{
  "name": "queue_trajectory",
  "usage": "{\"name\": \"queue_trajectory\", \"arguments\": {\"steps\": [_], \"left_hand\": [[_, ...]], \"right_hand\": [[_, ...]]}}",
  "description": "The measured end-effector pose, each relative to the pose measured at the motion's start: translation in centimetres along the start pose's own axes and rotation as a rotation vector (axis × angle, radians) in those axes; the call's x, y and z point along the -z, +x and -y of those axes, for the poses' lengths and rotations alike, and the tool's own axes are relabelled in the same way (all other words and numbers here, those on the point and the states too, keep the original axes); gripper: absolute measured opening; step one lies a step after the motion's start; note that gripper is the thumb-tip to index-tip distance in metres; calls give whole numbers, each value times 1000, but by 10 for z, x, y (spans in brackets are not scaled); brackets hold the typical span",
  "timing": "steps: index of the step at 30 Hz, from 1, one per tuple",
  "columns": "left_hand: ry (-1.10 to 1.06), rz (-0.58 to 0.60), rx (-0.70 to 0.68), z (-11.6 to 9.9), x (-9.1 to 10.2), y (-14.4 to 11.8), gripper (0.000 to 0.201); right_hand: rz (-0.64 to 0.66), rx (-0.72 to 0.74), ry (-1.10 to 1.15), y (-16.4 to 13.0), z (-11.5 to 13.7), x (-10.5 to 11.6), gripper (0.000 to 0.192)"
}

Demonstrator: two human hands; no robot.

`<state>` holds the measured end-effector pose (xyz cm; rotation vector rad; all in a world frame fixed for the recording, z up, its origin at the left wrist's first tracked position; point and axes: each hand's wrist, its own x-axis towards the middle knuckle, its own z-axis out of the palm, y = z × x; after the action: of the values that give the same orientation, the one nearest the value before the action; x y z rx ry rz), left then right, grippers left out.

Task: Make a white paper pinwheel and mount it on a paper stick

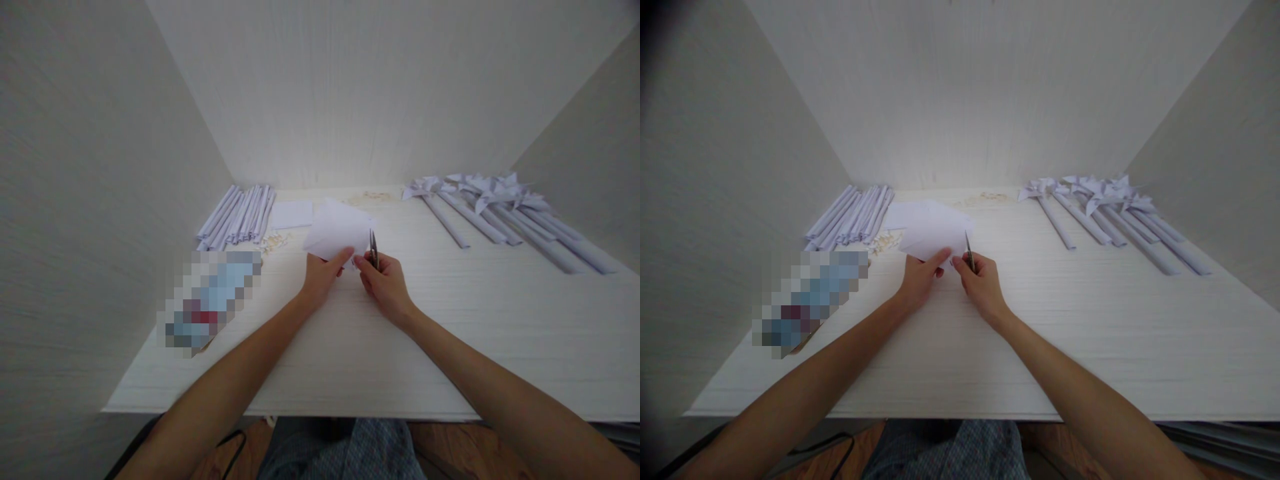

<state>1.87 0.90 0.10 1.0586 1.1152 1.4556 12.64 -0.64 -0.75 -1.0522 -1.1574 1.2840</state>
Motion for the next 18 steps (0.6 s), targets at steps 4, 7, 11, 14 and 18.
{"name": "queue_trajectory", "arguments": {"steps": [4, 7, 11, 14, 18], "left_hand": [[42, -14, -33, 2, 0, 1, 23], [47, -57, -36, 1, 0, 1, 23], [35, -104, -47, 1, 0, 1, 23], [23, -132, -65, 2, 0, 1, 24], [-26, -211, -55, 2, 0, 2, 24]], "right_hand": [[-2, 38, -79, 1, 0, 1, 30], [3, 46, -120, 0, 2, 0, 28], [16, 43, -134, -1, 3, -1, 24], [21, 46, -131, -1, 2, -1, 22], [23, 52, -159, -1, 3, -2, 18]]}}
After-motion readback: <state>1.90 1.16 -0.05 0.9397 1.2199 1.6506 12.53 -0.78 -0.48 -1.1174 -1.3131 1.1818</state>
